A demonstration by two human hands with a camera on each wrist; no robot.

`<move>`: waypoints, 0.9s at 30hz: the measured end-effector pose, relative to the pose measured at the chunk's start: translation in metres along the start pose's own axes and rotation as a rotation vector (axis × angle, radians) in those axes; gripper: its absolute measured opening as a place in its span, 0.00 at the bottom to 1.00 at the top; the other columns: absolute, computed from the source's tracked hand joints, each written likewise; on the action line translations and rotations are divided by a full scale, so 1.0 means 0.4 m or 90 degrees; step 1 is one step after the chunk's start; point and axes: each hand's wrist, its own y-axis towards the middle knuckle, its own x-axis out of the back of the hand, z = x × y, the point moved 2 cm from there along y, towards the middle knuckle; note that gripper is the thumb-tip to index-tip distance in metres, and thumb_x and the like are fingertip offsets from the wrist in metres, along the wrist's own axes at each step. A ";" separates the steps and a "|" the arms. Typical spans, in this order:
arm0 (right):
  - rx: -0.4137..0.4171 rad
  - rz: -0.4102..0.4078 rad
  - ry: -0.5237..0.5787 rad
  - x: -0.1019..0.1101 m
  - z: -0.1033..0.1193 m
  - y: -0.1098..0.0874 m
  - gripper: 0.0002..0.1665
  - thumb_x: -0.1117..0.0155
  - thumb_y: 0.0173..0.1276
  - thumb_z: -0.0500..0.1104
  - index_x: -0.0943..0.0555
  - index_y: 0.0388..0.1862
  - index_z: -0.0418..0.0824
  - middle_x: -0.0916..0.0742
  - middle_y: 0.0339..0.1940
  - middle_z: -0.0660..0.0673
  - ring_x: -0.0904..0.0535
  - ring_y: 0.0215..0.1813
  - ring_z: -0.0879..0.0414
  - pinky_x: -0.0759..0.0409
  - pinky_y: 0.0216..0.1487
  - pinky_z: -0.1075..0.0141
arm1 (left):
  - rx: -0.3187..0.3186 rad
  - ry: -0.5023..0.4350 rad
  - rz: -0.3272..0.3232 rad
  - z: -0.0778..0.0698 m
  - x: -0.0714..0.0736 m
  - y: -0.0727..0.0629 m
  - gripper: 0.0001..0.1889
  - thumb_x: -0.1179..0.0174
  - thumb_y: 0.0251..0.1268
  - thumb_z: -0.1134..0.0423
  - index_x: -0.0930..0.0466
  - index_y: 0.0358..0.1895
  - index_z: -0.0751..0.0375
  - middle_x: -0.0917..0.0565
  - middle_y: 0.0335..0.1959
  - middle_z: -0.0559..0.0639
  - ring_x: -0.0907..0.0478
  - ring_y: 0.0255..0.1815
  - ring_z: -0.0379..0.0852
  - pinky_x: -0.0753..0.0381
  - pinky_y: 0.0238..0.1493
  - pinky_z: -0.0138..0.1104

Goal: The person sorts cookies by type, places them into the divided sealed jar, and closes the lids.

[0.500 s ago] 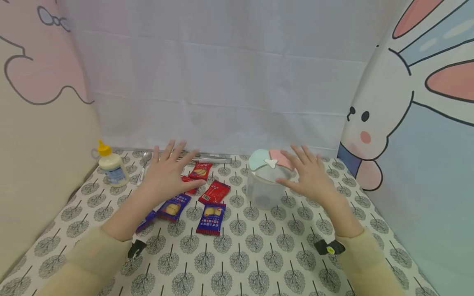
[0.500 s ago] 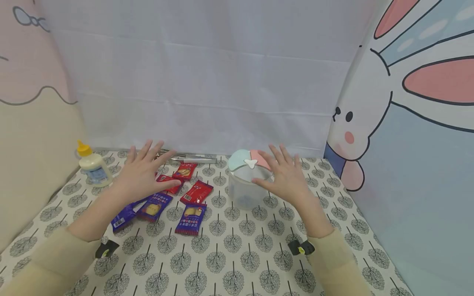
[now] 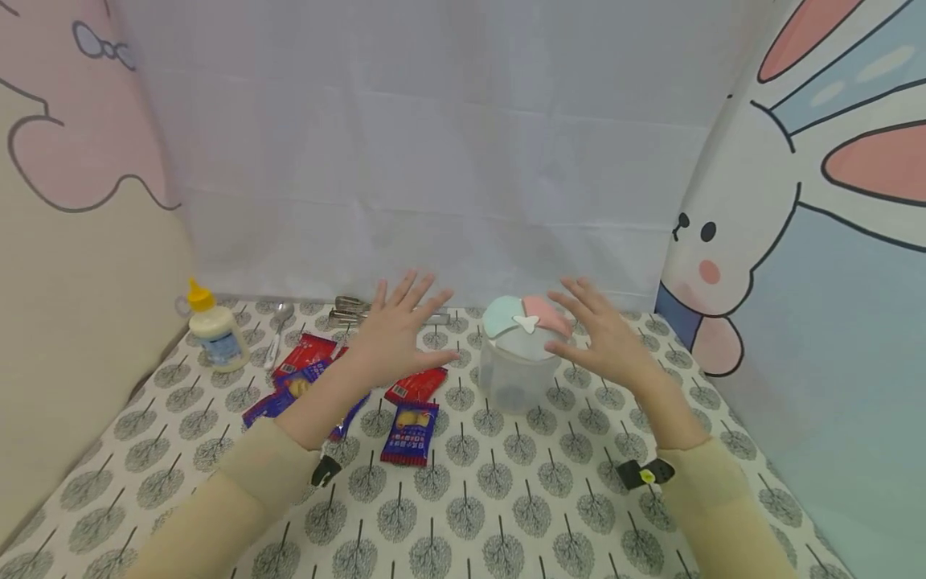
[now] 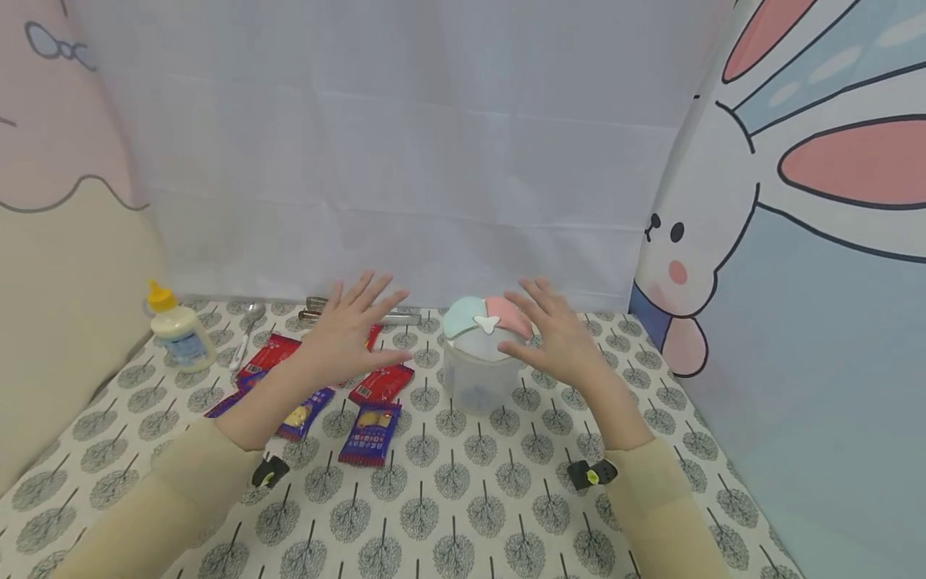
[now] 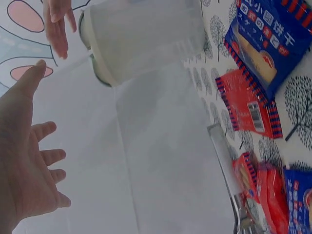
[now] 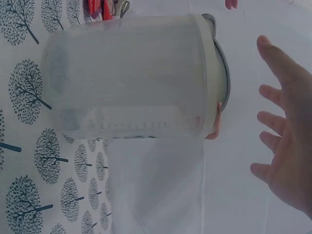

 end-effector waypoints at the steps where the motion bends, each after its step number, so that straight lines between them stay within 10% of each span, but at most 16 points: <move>1: 0.001 0.006 0.026 -0.006 -0.004 0.000 0.45 0.35 0.59 0.61 0.40 0.73 0.54 0.44 0.77 0.48 0.59 0.78 0.47 0.49 0.65 0.30 | -0.011 -0.016 0.001 -0.009 -0.012 0.008 0.47 0.54 0.53 0.23 0.56 0.75 0.37 0.59 0.77 0.47 0.74 0.76 0.48 0.74 0.72 0.55; 13: 0.026 0.050 0.237 -0.106 -0.073 -0.004 0.39 0.33 0.62 0.47 0.36 0.71 0.48 0.38 0.75 0.45 0.53 0.77 0.44 0.51 0.68 0.33 | -0.148 -0.239 0.020 -0.086 -0.137 0.103 0.36 0.44 0.64 0.42 0.43 0.73 0.44 0.47 0.76 0.49 0.61 0.77 0.52 0.64 0.73 0.54; 20: 0.124 -0.045 0.301 -0.103 -0.023 -0.004 0.32 0.33 0.53 0.27 0.29 0.59 0.27 0.33 0.66 0.26 0.46 0.71 0.29 0.43 0.64 0.32 | -0.163 -0.239 0.029 -0.101 -0.182 0.130 0.27 0.50 0.69 0.44 0.37 0.69 0.44 0.40 0.73 0.46 0.54 0.76 0.52 0.54 0.72 0.56; 27: 0.133 -0.112 0.316 -0.109 -0.009 -0.010 0.27 0.33 0.54 0.32 0.27 0.54 0.26 0.30 0.61 0.23 0.44 0.67 0.26 0.43 0.62 0.30 | -0.155 -0.235 0.017 -0.104 -0.202 0.138 0.25 0.50 0.69 0.46 0.34 0.68 0.43 0.38 0.72 0.46 0.51 0.75 0.50 0.50 0.73 0.53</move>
